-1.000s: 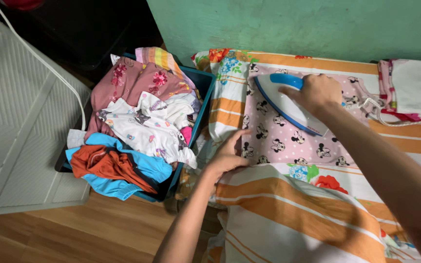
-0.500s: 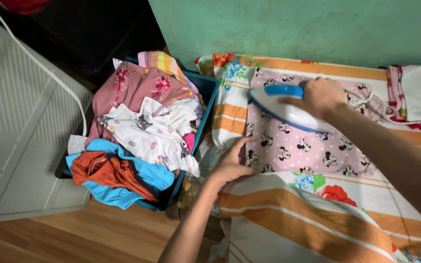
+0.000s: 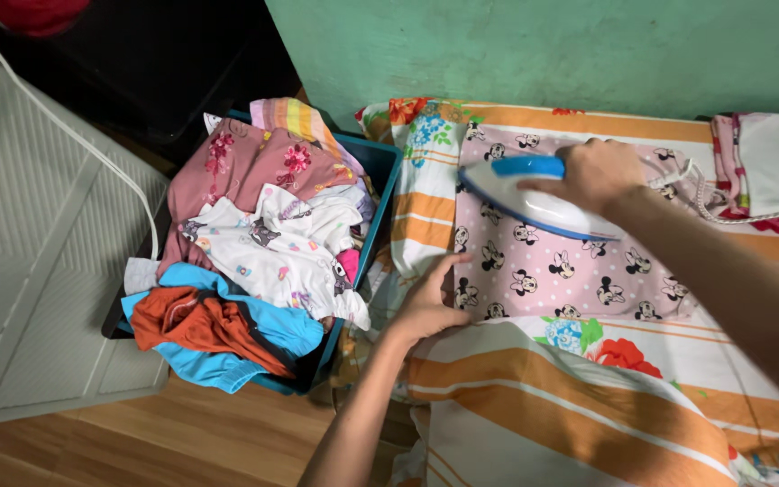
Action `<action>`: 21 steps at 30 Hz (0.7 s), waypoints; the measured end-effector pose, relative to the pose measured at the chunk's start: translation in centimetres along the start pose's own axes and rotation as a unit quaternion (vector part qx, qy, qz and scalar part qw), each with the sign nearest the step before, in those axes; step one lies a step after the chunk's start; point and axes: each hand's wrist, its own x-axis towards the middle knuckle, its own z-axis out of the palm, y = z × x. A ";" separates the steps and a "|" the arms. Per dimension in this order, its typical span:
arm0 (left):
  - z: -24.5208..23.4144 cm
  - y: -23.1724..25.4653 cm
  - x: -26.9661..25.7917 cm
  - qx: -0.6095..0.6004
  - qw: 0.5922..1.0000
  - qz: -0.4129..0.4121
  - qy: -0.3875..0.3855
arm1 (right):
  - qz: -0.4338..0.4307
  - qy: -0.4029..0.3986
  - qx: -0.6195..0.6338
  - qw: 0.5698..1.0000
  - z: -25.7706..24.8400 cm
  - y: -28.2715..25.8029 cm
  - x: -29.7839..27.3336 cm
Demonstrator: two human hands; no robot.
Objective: The person spreads a small pink garment on an ironing surface and smooths it using a blue and white iron.
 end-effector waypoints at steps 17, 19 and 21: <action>0.6 0.2 -0.1 -0.002 1.000 -0.013 0.020 | 0.025 -0.009 0.017 0.999 2.3 2.0 -2.7; 0.5 0.4 -0.1 -0.019 1.000 -0.021 0.015 | -0.034 -0.014 -0.024 0.999 1.9 2.6 -3.9; 0.7 0.5 -0.4 -0.011 0.999 -0.026 0.020 | -0.037 -0.003 -0.028 0.999 1.6 2.7 -4.8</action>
